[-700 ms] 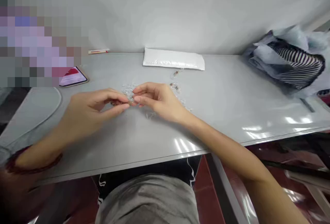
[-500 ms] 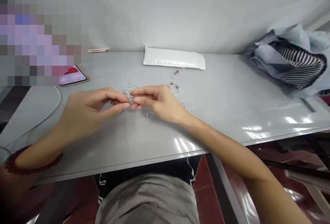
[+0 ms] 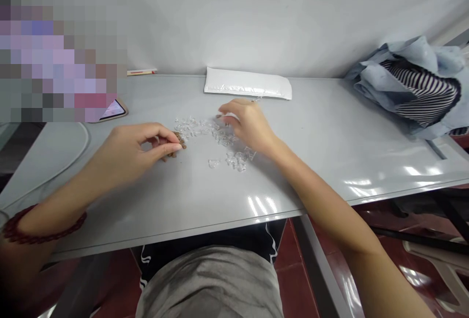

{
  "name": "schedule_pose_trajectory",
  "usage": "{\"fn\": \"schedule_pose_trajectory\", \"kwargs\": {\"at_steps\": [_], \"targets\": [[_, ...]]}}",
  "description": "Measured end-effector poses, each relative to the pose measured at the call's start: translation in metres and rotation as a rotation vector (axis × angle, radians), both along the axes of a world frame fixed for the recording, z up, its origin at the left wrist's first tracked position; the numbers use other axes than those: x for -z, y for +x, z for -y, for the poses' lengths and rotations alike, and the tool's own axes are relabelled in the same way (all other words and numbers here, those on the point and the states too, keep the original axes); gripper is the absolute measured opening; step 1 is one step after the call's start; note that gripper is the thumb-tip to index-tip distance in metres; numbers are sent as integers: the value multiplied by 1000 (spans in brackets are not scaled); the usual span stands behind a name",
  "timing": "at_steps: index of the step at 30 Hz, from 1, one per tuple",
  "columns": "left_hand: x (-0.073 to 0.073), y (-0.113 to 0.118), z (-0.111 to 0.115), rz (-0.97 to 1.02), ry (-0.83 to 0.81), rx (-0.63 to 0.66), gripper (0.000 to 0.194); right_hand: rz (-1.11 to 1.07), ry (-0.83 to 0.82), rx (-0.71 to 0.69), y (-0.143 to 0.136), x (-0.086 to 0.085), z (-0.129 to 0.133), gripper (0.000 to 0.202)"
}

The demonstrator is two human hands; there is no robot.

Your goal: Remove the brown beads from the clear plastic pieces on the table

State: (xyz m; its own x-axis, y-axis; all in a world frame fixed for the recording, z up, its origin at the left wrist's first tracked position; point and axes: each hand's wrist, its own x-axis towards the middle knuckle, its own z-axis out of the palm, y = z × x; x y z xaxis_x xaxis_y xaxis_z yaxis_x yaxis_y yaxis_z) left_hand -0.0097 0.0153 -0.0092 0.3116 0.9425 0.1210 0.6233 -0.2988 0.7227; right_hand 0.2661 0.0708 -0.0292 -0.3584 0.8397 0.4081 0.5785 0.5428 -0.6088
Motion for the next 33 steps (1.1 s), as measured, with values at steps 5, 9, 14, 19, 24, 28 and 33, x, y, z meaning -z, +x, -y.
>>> {"fn": "schedule_pose_trajectory", "kwargs": {"at_steps": [5,9,14,19,24,28,33], "targets": [[7,-8,-7,-185,62,28,17,264,24,71,26,5,-21,16],[9,-4,-6,-305,100,43,25,279,41,-115,17,-4,-6,19],[11,2,-4,-407,77,24,26,414,-23,-261,-1,-7,10,23],[11,5,-4,-438,66,5,27,503,-38,-253,-7,-6,15,24],[14,6,-5,-449,63,2,29,506,-34,-186,-2,-13,17,24],[17,3,-6,-419,91,32,24,483,-82,-161,6,-15,15,24],[17,0,-6,-368,153,70,18,462,-138,-200,8,-11,14,23]]}}
